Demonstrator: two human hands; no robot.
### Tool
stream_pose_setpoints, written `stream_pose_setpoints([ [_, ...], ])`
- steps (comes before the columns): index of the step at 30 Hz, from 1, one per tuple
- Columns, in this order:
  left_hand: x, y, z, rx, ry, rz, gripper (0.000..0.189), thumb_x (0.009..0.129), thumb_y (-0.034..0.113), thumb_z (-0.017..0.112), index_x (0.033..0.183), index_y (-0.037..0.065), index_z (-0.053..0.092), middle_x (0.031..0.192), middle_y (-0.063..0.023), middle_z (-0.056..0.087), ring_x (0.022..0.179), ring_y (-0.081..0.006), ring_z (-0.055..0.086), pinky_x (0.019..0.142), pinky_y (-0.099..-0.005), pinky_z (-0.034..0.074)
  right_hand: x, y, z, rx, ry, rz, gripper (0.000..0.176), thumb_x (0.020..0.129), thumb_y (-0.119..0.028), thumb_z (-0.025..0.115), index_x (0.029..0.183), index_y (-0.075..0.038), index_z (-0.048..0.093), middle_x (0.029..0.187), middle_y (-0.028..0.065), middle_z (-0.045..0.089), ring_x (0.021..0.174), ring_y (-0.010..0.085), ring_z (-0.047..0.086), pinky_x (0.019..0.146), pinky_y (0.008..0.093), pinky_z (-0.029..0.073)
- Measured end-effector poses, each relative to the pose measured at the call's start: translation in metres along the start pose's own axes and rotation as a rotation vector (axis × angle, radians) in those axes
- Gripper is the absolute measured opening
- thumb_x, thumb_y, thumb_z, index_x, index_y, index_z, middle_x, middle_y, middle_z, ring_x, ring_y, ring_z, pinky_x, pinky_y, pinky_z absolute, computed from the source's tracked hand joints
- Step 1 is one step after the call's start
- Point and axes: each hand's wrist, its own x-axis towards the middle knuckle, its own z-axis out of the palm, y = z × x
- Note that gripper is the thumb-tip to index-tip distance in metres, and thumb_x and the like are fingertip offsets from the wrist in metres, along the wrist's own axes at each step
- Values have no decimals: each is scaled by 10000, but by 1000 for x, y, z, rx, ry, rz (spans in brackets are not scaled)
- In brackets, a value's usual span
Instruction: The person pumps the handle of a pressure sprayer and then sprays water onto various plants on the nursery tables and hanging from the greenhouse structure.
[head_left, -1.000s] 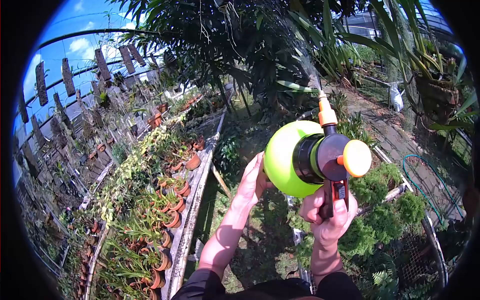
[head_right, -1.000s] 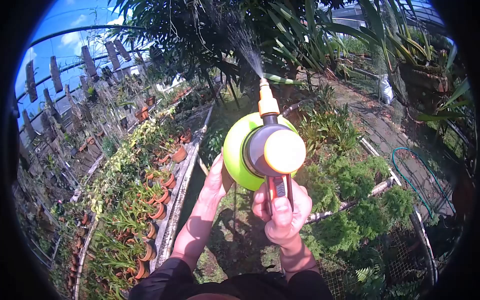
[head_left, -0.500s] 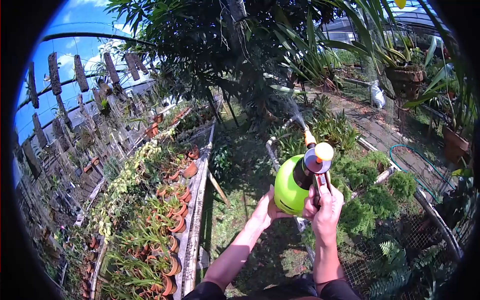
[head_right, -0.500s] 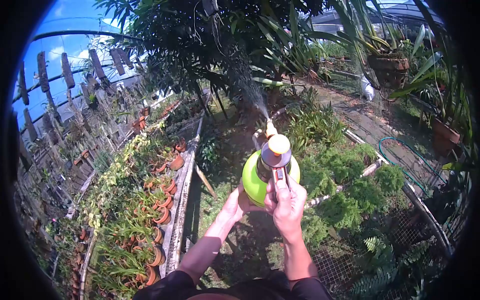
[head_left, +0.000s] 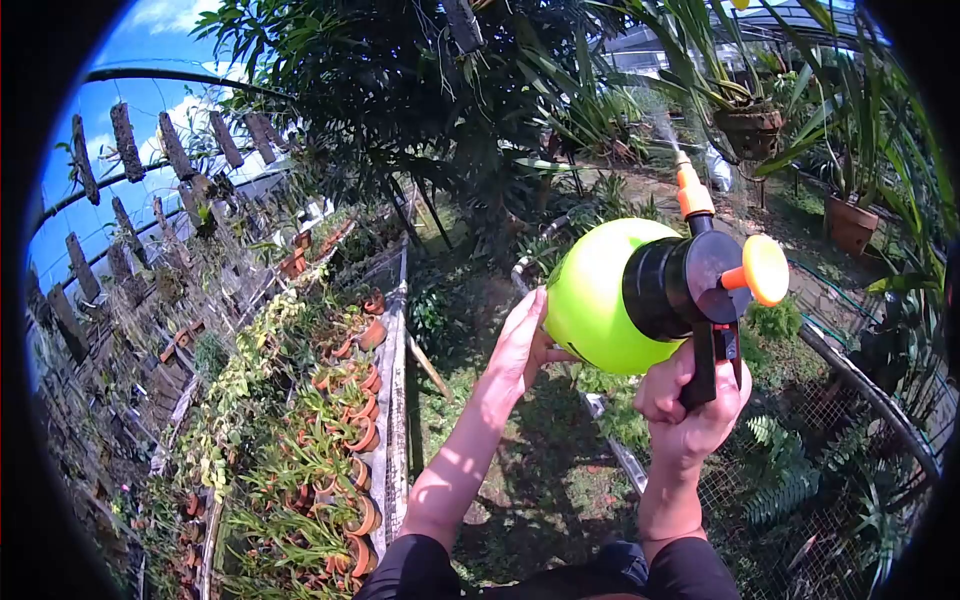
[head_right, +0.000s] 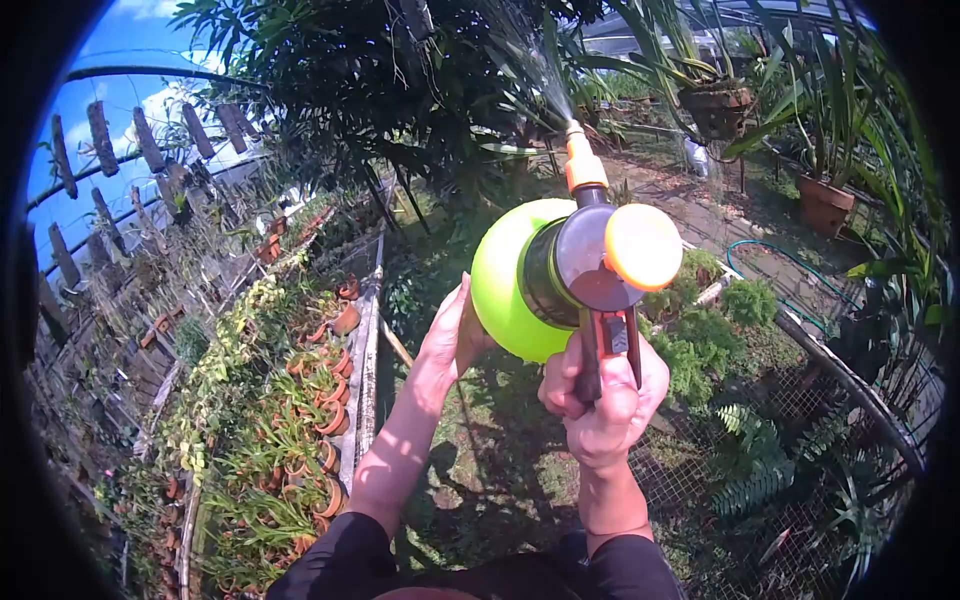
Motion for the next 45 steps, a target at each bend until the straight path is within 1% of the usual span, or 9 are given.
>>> stream_pose_setpoints([
  [9,-5,9,38,61,-46,3,574,964,525,469,1295,55,463,1188,-107,586,1014,-238,648,702,-412,614,-7,-35,3,-18,45,-44,467,918,-409,522,774,31,454,494,21,397,365,73,340,336,236,274],
  [12,-3,11,46,79,-78,-46,646,950,559,470,1374,75,415,1313,-114,522,1120,-208,592,780,-417,588,-2,-42,-1,-39,47,-52,458,922,-398,519,777,32,456,502,21,401,371,70,339,339,234,272],
  [14,-3,4,52,15,-58,-48,590,960,535,469,1323,69,448,1235,-115,568,1045,-248,634,757,-433,599,1,-47,-4,-49,24,-44,442,923,-388,523,791,29,467,510,19,406,377,65,339,343,231,272],
  [27,-51,-98,36,-181,161,-338,730,931,633,415,1370,50,427,1237,-160,594,1027,-276,660,741,-413,609,1,-15,-47,-199,-23,362,330,1001,-298,473,849,-13,536,539,-22,443,430,45,387,399,211,311],
  [29,-55,-98,38,-155,180,-321,709,942,623,399,1365,55,430,1228,-159,600,1011,-288,666,737,-412,607,0,-10,-51,-229,14,387,363,996,-358,440,849,-31,497,491,-16,383,374,57,304,353,229,244],
  [32,-54,-92,38,-140,171,-253,659,962,586,395,1381,78,409,1249,-147,585,1031,-285,657,753,-420,603,1,-23,-56,-150,-39,366,402,992,-375,447,863,-1,518,527,-1,455,405,52,367,385,218,306],
  [38,-40,-24,70,52,93,14,560,1010,464,383,1415,79,362,1341,-115,495,1174,-243,563,807,-439,589,11,-68,-42,55,-36,170,418,942,-368,500,827,34,487,496,44,426,368,82,356,341,236,285],
  [43,-40,2,97,92,54,67,564,994,468,423,1412,93,372,1331,-105,502,1175,-233,558,817,-440,583,6,-92,-32,181,-63,90,409,930,-370,509,815,22,480,485,49,414,362,89,352,336,235,287],
  [45,-48,-3,102,50,22,48,574,979,476,449,1415,109,375,1335,-100,501,1176,-236,558,822,-445,580,-1,-103,-22,44,-26,97,415,932,-375,507,821,24,479,493,48,420,362,84,350,337,231,282],
])
